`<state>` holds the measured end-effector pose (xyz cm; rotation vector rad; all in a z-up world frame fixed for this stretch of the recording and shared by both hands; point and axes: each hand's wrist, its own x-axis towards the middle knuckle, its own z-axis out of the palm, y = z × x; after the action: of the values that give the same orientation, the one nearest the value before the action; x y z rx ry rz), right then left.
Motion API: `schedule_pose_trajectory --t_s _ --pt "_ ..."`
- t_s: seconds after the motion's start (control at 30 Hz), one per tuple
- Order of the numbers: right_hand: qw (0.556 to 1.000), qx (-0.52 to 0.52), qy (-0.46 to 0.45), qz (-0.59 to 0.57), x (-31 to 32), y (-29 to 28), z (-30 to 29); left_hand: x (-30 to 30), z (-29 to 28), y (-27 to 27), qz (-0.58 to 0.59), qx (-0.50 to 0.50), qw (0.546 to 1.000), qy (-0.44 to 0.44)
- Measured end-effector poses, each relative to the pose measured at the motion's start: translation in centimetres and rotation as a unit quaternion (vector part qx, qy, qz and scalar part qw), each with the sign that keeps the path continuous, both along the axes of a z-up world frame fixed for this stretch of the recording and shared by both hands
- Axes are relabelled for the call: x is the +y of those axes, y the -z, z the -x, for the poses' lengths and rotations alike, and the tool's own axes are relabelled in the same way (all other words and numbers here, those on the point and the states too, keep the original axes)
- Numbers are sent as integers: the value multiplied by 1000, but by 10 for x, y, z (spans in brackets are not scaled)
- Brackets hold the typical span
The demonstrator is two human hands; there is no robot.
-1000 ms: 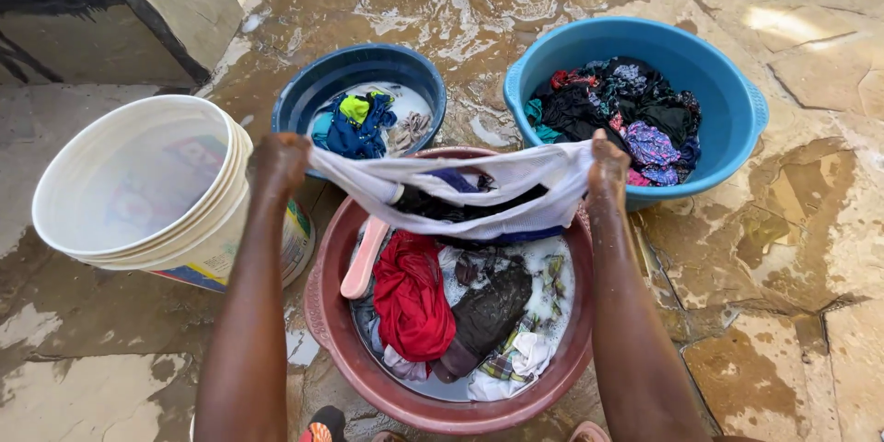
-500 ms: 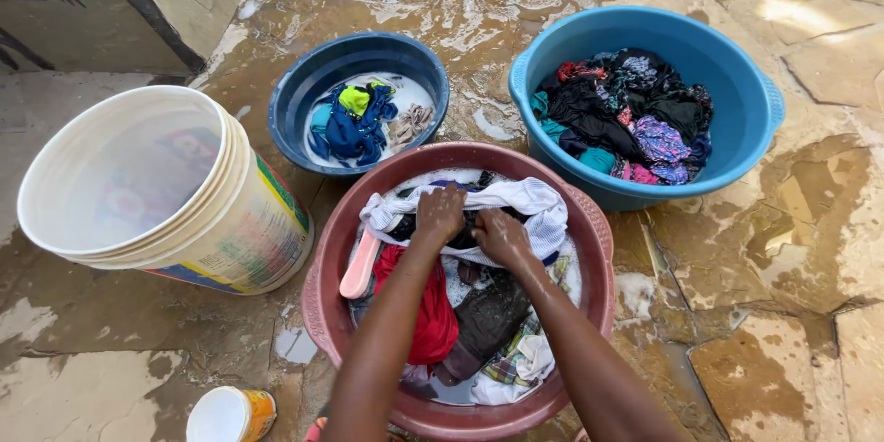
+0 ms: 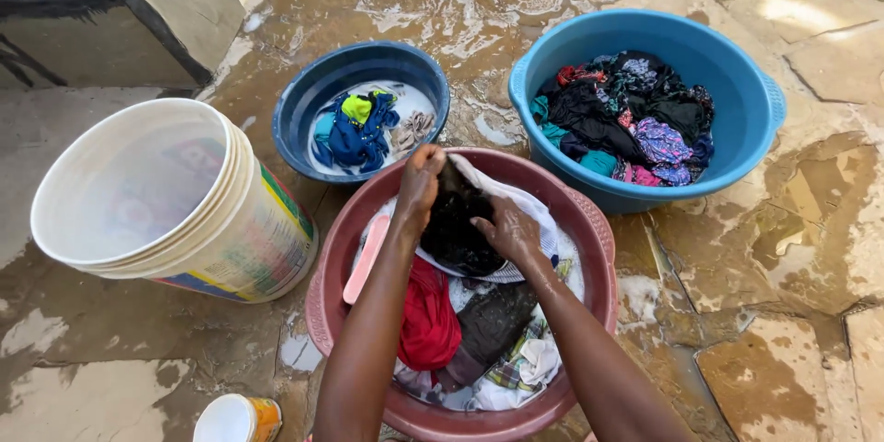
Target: Hand-washing various items of clothing in basins with water and detergent
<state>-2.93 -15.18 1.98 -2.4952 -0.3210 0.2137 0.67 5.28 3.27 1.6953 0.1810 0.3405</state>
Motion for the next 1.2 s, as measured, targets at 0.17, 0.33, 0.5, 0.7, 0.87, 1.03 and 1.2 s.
schedule_pose_trajectory --t_s 0.17,0.33,0.5,0.7,0.87,1.03,1.2 --pt "954 -48 34 -295 -13 19 -59 -18 45 -157 -209 26 977 34" --pt "852 -50 93 -512 -28 -94 -56 28 48 -148 -323 -12 943 -77" --pt "946 -17 5 -324 -48 -94 -53 60 45 -119 -323 84 942 11" --pt "968 235 -90 16 -19 -51 -24 53 39 -78 -499 306 793 167" --pt "973 206 -89 60 -4 4 -22 -13 39 -12 -417 208 854 233" --pt "969 147 -73 185 -11 87 -19 -12 55 88 -524 204 806 184" --pt "965 165 -83 184 -10 13 -3 -11 55 -20 -415 162 893 67"
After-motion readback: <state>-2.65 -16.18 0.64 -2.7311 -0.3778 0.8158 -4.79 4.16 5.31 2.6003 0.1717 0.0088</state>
